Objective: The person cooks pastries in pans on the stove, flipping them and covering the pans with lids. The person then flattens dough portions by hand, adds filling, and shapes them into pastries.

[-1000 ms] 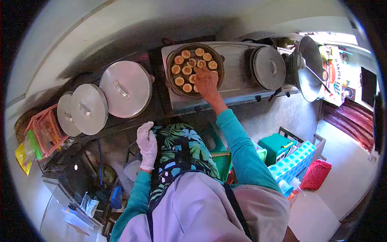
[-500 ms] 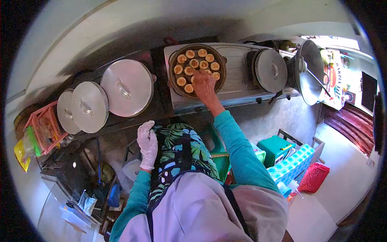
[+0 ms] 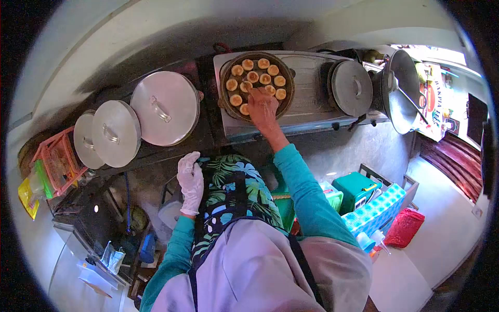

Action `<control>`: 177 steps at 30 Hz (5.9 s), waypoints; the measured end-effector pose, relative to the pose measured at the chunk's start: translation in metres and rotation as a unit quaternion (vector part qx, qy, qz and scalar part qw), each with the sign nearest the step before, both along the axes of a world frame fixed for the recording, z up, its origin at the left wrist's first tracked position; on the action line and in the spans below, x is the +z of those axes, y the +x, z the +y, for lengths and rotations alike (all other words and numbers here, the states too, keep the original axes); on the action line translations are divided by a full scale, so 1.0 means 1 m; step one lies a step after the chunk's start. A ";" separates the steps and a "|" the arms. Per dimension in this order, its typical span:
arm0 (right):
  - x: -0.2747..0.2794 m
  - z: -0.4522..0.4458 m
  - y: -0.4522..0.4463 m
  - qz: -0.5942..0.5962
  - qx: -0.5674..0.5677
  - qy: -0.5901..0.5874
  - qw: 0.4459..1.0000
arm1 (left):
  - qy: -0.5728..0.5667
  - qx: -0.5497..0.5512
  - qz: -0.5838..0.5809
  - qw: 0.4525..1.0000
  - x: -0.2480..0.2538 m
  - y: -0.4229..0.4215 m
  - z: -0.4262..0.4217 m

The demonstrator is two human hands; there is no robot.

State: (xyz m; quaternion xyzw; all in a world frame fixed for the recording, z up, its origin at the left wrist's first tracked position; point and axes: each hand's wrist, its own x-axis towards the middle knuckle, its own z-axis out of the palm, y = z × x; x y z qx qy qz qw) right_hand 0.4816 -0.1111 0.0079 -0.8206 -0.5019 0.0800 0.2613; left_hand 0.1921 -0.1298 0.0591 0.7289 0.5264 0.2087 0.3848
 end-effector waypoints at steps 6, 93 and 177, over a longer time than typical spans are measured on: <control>-0.012 0.008 -0.004 -0.035 -0.049 -0.036 0.998 | 0.002 0.003 0.004 1.000 0.000 -0.003 -0.001; -0.001 -0.033 0.016 0.006 -0.071 -0.010 0.997 | -0.027 -0.039 0.025 0.999 -0.008 -0.005 0.001; 0.019 -0.106 0.038 -0.050 -0.072 -0.063 0.994 | -0.030 -0.035 0.016 0.999 -0.009 -0.001 0.000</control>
